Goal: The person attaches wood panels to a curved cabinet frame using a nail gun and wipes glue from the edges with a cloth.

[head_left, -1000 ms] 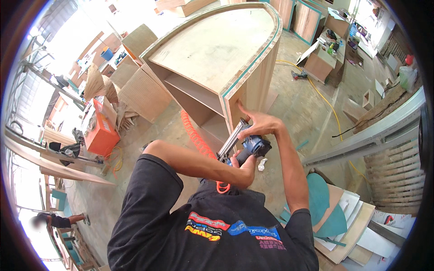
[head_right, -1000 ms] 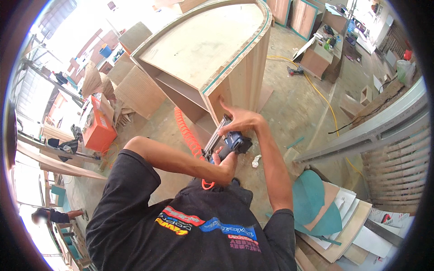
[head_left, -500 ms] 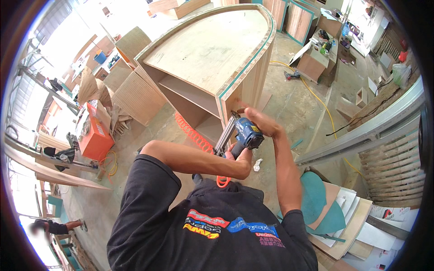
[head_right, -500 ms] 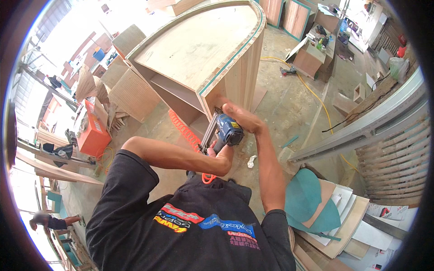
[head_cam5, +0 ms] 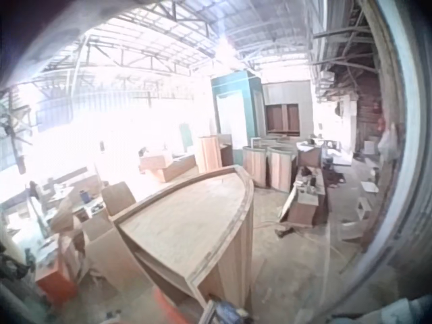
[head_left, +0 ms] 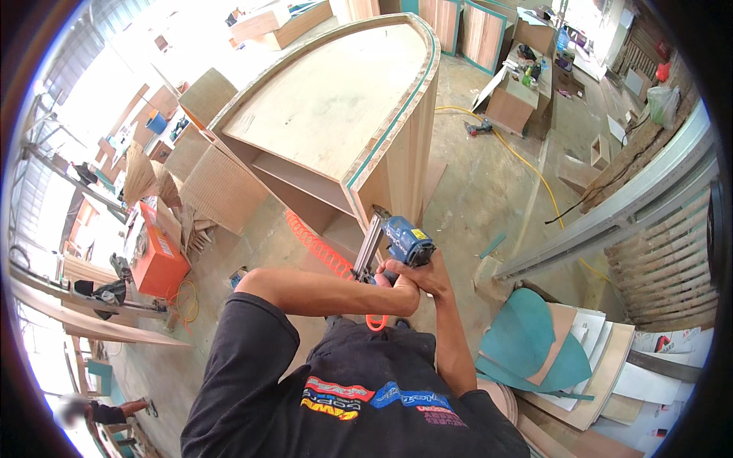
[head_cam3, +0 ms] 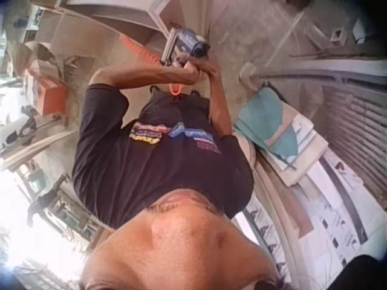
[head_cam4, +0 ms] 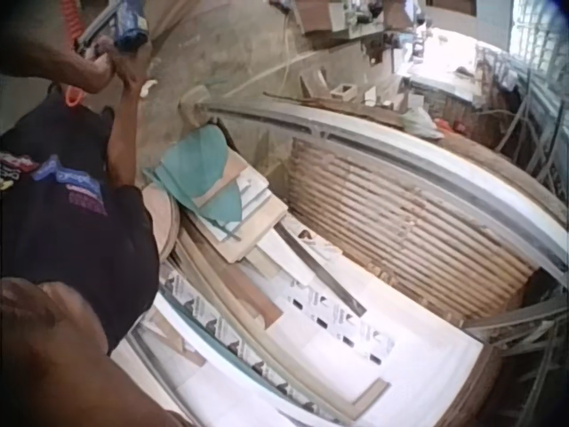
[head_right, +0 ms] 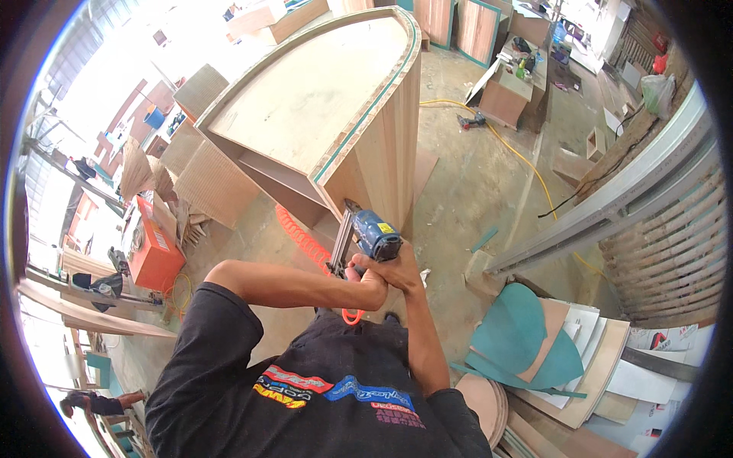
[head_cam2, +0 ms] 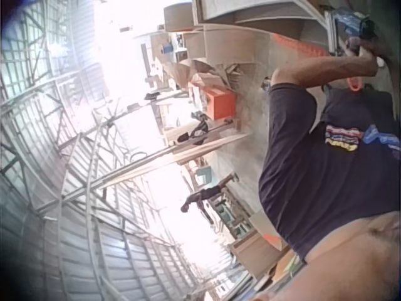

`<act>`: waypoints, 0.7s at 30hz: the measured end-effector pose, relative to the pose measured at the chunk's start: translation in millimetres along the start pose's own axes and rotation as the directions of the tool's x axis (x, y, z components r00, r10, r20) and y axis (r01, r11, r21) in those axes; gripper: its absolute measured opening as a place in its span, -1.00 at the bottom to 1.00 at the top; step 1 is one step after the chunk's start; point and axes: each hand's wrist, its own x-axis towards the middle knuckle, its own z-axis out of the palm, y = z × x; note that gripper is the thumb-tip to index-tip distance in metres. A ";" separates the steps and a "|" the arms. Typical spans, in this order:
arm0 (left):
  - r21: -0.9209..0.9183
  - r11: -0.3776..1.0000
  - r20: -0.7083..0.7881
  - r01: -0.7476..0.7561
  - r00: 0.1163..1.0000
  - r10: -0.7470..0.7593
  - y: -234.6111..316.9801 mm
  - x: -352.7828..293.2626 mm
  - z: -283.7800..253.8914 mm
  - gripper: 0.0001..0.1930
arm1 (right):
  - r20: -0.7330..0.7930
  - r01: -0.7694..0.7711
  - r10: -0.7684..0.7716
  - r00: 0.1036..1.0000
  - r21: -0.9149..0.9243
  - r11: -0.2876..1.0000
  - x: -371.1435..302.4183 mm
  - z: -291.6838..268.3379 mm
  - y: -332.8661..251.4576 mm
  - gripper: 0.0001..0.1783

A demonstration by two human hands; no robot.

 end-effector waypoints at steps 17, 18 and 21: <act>-0.859 -0.435 0.157 -0.271 0.670 -0.726 -58.7 -163.5 99.2 -0.48 | 0.086 0.011 -0.024 0.996 0.150 0.989 7.4 -27.1 40.2 -0.10; -0.856 -0.475 0.345 -0.202 0.460 -0.818 -69.6 -161.6 109.5 -0.44 | 0.088 0.002 -0.017 0.996 0.174 0.985 5.7 -25.8 46.6 -0.08; -0.848 -0.530 0.530 -0.032 0.006 -0.848 -105.4 -127.7 130.8 -0.39 | 0.100 -0.014 -0.013 0.995 0.265 0.964 11.8 -25.6 73.1 -0.04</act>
